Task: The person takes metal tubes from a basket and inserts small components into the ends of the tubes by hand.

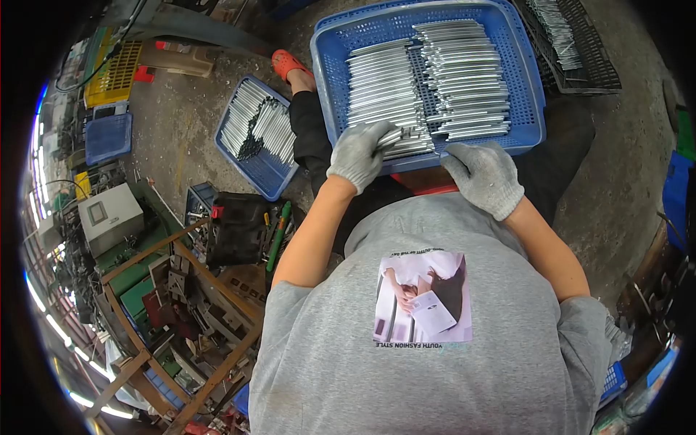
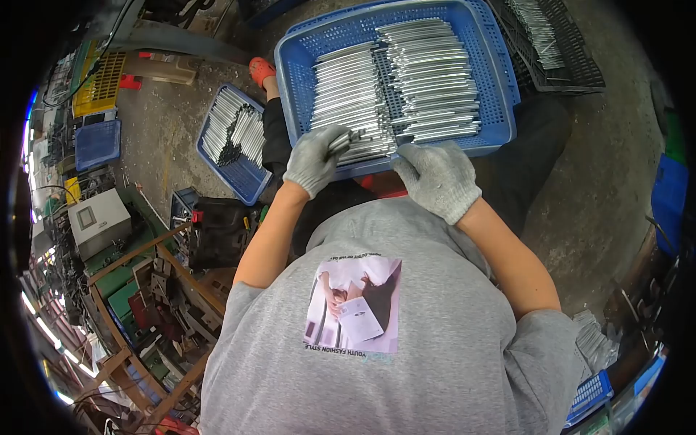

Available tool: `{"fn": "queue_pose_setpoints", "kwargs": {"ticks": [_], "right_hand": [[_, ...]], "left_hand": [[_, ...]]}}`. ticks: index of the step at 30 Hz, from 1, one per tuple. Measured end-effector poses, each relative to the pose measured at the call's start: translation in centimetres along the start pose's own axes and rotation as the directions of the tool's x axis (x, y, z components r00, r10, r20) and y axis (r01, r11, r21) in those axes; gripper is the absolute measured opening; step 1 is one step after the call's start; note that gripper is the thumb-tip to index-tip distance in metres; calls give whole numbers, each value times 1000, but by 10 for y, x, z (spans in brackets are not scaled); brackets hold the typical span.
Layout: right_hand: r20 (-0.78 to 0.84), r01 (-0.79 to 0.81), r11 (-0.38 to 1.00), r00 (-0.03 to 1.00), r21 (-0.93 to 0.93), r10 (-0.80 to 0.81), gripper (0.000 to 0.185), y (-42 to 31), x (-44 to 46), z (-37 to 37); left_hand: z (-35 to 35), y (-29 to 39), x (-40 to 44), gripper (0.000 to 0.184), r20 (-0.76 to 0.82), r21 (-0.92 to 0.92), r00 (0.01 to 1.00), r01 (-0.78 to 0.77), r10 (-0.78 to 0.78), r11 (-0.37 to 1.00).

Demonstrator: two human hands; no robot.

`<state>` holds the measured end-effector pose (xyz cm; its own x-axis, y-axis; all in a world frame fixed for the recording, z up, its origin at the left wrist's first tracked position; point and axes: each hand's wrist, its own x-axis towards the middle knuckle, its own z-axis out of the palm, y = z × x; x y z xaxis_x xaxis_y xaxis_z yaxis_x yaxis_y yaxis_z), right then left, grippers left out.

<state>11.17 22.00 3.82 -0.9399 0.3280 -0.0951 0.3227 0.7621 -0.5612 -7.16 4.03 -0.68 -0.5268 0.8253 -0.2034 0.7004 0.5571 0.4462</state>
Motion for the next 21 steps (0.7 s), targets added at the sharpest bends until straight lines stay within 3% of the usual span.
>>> {"fn": "queue_pose_setpoints", "kwargs": {"ticks": [3,8,13,21], "right_hand": [[5,28,1000,1000,1,-28,13,-6,2,-7],[-62,160,986,986,43,-157,12,-6,1,-1],[13,215,976,977,-31,-215,11,-9,1,-3],[11,212,973,977,-91,-211,13,-10,6,-4]], "left_hand": [[-9,-5,-14,34,-139,-186,978,-183,158,965],[-3,-11,-27,39,-228,-224,947,-279,228,934],[0,-9,-34,41,-147,-391,979,-187,139,901],[-7,7,-40,37,-231,-341,948,-288,217,895]]}}
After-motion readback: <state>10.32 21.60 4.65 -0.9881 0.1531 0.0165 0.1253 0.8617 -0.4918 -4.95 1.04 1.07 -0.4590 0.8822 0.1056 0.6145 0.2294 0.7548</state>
